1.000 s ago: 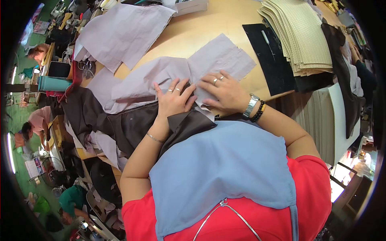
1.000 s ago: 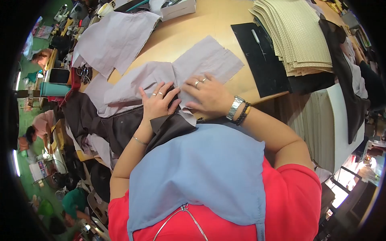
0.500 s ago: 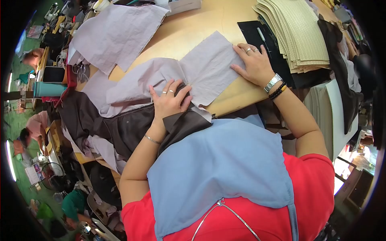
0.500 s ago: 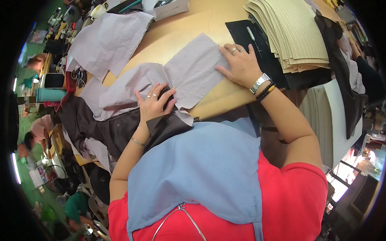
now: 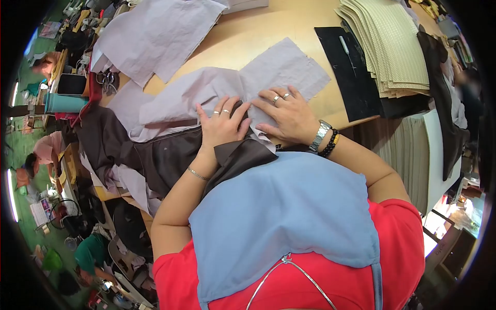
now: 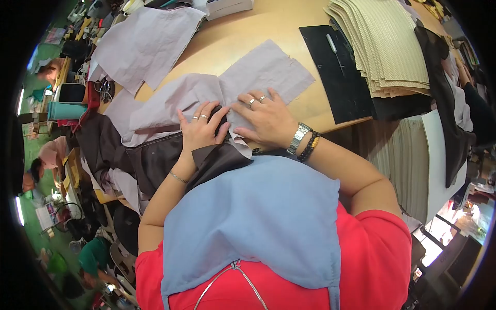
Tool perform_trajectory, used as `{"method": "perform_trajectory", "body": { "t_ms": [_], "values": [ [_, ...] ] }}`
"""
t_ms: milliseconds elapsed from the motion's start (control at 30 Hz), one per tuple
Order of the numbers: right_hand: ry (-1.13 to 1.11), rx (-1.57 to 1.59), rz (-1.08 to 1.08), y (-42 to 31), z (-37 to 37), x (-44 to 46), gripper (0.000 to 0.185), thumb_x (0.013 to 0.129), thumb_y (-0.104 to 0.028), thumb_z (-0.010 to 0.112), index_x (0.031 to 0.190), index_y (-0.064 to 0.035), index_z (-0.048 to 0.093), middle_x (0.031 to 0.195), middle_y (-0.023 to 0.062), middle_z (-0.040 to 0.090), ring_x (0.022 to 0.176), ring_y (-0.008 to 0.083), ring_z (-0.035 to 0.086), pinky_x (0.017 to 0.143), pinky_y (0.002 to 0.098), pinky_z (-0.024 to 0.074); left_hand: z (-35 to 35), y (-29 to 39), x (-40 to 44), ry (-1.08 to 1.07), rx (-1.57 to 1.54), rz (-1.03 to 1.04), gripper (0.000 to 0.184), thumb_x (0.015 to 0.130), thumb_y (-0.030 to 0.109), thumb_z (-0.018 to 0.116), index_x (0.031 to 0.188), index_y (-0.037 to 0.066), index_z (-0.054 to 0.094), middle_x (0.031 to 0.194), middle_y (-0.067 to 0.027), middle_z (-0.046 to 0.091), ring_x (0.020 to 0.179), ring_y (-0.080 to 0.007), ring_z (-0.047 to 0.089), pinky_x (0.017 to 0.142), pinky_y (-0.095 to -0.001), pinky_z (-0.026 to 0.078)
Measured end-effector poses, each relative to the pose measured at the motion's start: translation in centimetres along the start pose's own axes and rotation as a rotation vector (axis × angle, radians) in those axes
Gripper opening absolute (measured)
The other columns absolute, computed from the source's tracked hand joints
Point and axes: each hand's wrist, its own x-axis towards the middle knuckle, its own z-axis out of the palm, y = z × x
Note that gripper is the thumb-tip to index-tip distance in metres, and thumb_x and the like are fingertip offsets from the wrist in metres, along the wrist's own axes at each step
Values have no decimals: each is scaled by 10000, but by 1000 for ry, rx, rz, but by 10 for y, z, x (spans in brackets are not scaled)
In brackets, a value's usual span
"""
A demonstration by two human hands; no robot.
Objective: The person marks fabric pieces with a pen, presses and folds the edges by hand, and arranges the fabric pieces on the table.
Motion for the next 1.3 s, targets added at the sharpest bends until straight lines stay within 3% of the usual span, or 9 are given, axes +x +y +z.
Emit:
{"method": "perform_trajectory", "body": {
  "t_ms": [333,500,600,700,900,1033,1133,1167,1300],
  "values": [
    [1,-27,62,-5,4,-2,655,879,-525,620,1402,-148,506,1380,89,495,1302,269,454,1059,609,321,-3,4,-1,-33,31,-26,377,875,376,669,1242,296,633,1280,35,584,1224,-164,555,1003,-749,247],
    [-8,-74,181,24,-2,-10,709,896,-544,587,1441,-111,456,1435,120,472,1355,289,420,1103,581,297,-1,1,-5,-17,43,-24,379,872,377,675,1243,307,632,1287,41,584,1227,-166,558,1022,-739,246],
    [-30,-141,246,48,-14,-13,720,917,-564,547,1448,-89,445,1454,135,468,1362,297,419,1116,570,294,5,-1,-8,-7,10,-36,385,866,392,669,1240,311,635,1279,25,589,1231,-168,550,1062,-744,145],
    [7,-261,272,73,-18,-14,730,931,-582,515,1454,-78,439,1454,139,478,1375,308,411,1112,584,303,2,0,-8,-10,8,-43,399,865,358,687,1257,309,629,1305,42,581,1241,-169,551,1032,-736,242],
    [-5,-286,402,96,-28,-10,731,917,-591,534,1438,-86,451,1465,109,463,1390,312,390,1076,648,310,5,-3,-8,-39,-7,-35,431,875,387,671,1291,295,607,1324,-6,570,1261,-199,533,1039,-751,220],
    [53,-306,465,97,-20,-10,747,905,-595,554,1445,-91,437,1485,97,429,1404,298,364,1077,696,260,-25,-7,-10,-200,-213,-152,619,901,385,658,1461,229,446,1468,-64,469,1374,-263,432,1091,-716,212],
    [210,-273,408,103,-11,-19,676,928,-511,575,1453,-113,428,1465,101,455,1394,298,380,1097,699,219,-57,-14,-30,-49,-156,-261,639,906,399,653,1478,230,424,1484,-79,453,1379,-304,426,1061,-745,227],
    [230,-244,372,101,-13,-22,651,935,-482,579,1454,-118,429,1459,105,463,1390,301,387,1099,696,219,-65,-21,-43,-89,-110,-311,765,836,450,717,1496,232,397,1532,-119,385,1420,-367,351,1059,-752,221],
    [306,-157,330,103,-16,-20,558,963,-376,574,1448,-130,447,1437,122,488,1363,313,424,1106,677,221,-82,-21,-86,-306,-112,-615,1007,647,506,831,1511,256,377,1586,-186,257,1464,-441,204,1051,-771,206]
  ]
}}
